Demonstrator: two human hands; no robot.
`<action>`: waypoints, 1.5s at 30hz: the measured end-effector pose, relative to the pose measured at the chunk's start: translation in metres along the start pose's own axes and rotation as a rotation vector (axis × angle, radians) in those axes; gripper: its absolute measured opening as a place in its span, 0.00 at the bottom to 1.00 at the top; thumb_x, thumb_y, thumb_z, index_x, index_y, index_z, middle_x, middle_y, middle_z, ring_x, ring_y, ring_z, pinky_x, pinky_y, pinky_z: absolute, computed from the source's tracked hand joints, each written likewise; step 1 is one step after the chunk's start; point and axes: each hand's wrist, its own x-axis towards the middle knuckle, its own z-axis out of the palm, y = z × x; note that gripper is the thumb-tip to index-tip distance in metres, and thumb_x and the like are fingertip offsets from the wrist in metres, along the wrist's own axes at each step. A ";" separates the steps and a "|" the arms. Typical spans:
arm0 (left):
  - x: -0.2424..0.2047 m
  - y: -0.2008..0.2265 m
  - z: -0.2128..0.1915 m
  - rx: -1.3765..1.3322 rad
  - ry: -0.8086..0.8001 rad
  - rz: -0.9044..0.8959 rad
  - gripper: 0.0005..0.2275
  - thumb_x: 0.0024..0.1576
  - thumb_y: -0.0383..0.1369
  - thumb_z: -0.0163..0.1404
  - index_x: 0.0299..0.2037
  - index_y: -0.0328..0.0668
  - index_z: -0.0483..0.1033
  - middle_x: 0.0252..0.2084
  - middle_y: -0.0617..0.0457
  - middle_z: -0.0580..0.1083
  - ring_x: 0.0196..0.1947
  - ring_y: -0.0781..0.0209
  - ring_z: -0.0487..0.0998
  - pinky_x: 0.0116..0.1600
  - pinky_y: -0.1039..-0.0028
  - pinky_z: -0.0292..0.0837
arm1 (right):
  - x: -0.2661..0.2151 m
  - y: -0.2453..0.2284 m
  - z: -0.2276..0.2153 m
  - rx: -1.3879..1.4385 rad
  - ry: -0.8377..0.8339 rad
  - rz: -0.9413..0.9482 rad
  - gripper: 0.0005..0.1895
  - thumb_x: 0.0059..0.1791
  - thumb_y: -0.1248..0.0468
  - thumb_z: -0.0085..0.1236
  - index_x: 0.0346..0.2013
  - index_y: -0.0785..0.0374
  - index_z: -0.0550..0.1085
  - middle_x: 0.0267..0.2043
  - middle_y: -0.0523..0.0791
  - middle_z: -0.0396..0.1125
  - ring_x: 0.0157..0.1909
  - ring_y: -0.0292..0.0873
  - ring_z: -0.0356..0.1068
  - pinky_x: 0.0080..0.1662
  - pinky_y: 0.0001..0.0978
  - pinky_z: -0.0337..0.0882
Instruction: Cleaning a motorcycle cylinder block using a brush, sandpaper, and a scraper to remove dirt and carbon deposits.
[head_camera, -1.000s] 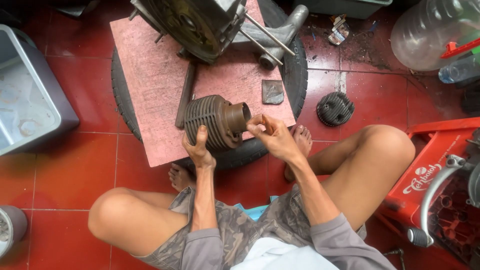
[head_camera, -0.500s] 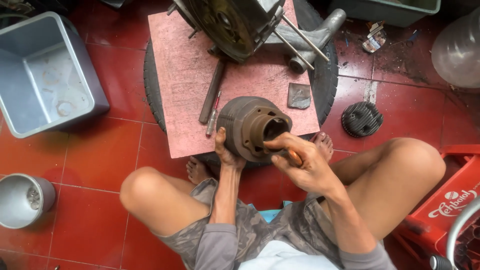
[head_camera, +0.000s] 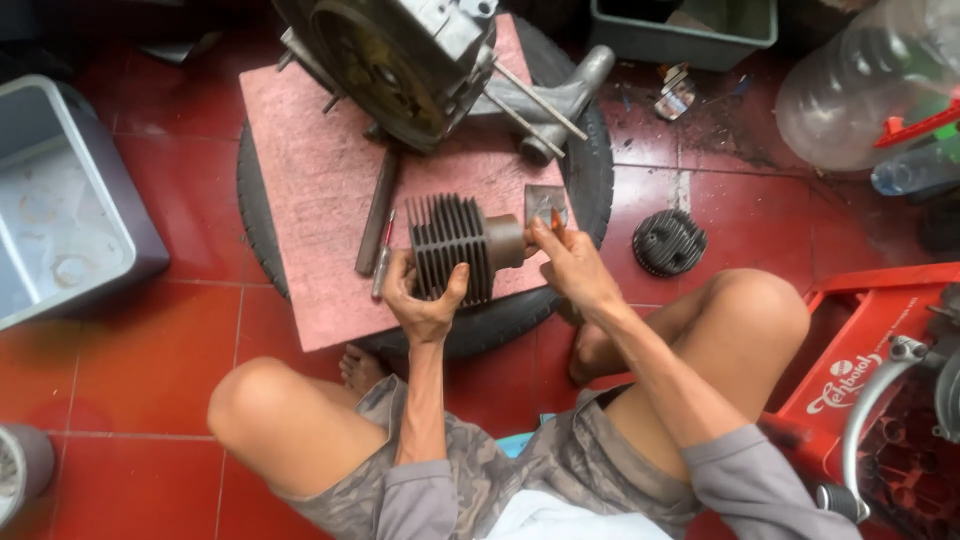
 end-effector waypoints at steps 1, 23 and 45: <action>0.000 -0.015 0.000 -0.004 -0.005 0.003 0.18 0.40 0.36 0.71 0.32 0.39 0.76 0.20 0.49 0.76 0.20 0.65 0.80 0.25 0.79 0.75 | 0.009 0.011 -0.003 0.001 0.005 -0.005 0.22 0.56 0.49 0.51 0.35 0.66 0.79 0.07 0.37 0.48 0.08 0.27 0.47 0.15 0.17 0.45; 0.005 0.057 -0.004 0.160 -0.102 -0.520 0.20 0.47 0.46 0.66 0.35 0.38 0.76 0.30 0.47 0.76 0.38 0.61 0.77 0.50 0.70 0.70 | 0.001 0.041 -0.008 -0.254 -0.043 -0.254 0.07 0.50 0.63 0.64 0.35 0.64 0.82 0.30 0.45 0.75 0.33 0.35 0.68 0.40 0.28 0.72; 0.011 0.055 0.012 0.240 -0.062 -0.543 0.22 0.41 0.50 0.70 0.30 0.41 0.78 0.27 0.43 0.78 0.32 0.53 0.81 0.41 0.64 0.75 | 0.075 0.060 0.044 0.693 -0.074 -0.867 0.26 0.60 0.65 0.38 0.16 0.54 0.54 0.13 0.38 0.35 0.09 0.35 0.39 0.12 0.27 0.48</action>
